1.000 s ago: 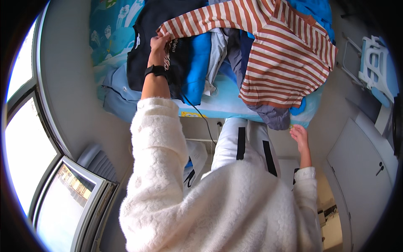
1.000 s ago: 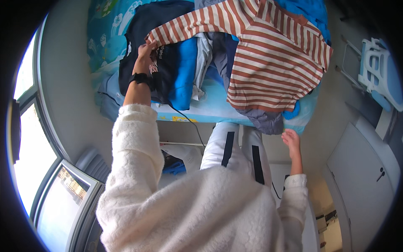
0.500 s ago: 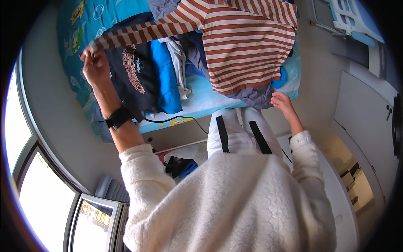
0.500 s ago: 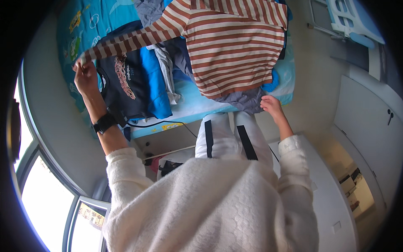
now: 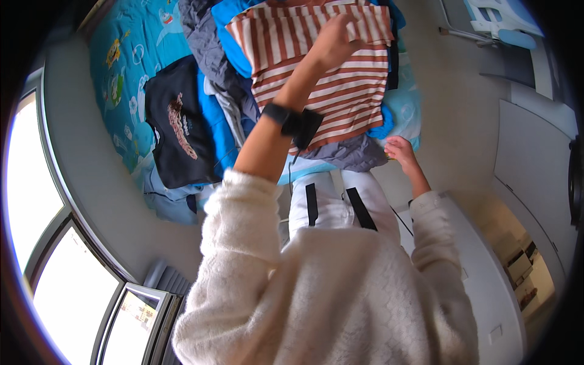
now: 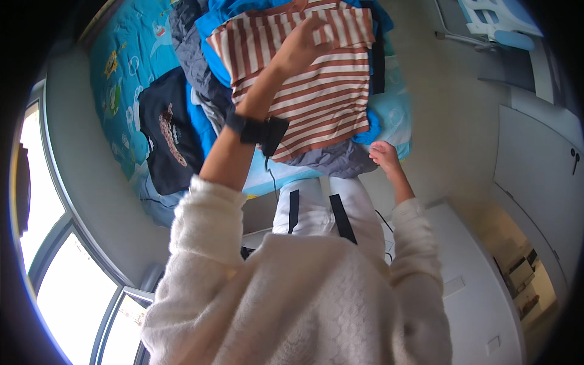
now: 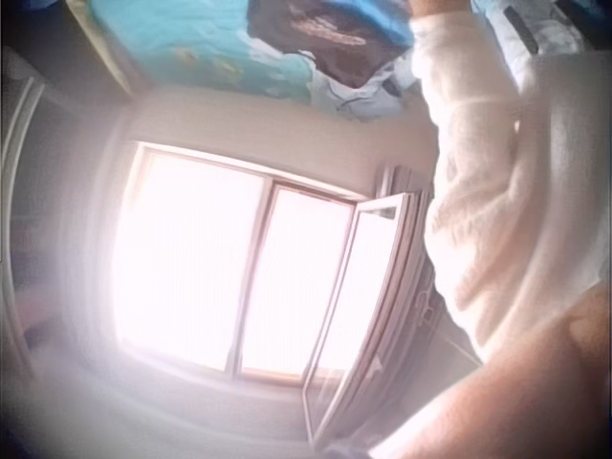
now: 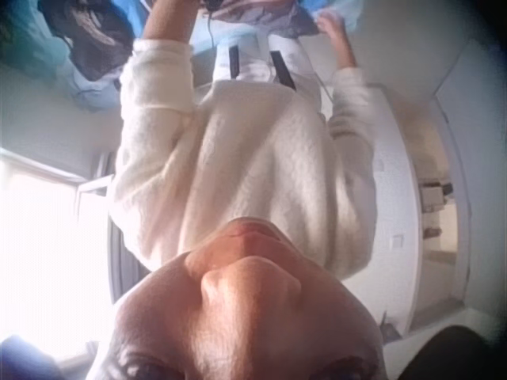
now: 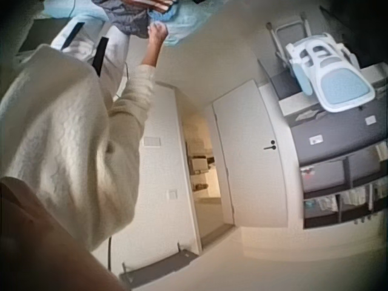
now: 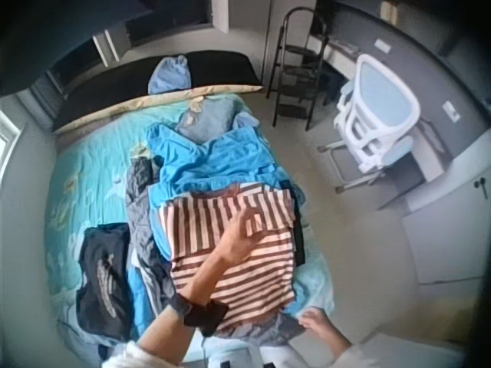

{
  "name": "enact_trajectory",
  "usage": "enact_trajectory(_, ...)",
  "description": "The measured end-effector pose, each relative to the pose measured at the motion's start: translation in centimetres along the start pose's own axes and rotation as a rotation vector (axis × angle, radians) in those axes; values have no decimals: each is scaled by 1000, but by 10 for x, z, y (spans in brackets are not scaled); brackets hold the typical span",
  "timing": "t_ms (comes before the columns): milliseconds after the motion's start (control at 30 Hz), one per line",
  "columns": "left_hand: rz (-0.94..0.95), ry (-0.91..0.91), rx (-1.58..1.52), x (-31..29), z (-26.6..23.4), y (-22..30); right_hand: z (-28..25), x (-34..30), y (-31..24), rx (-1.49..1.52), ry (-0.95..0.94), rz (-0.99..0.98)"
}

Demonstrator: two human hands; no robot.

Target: The person folds several garments on a bed, including a blue jacket, a striped shirt, and a white undershirt. They smooth and align each item before folding and stacking them on the bed.

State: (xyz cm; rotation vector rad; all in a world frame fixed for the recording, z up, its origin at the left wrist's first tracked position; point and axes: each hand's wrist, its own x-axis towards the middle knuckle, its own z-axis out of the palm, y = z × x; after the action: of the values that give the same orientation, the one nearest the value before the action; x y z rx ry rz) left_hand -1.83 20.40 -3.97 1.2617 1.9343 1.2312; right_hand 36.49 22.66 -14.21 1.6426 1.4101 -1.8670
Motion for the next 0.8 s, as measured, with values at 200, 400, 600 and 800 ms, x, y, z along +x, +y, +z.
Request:
enact_trajectory(200, -436, 744, 48, -174, 2, -90, 8, 53, 4, 86, 201, -312)
enact_trajectory(400, -1055, 404, -396, -279, 6, -129, 37, 119, -18, -144, 214, -414)
enact_trajectory(600, -998, 560, -645, -291, 21, -96, -6, 79, -48, 102, -90, -489)
enact_trajectory(800, -1061, 508, -747, -326, 8, -28, -49, -19, -41, 248, -7, -251)
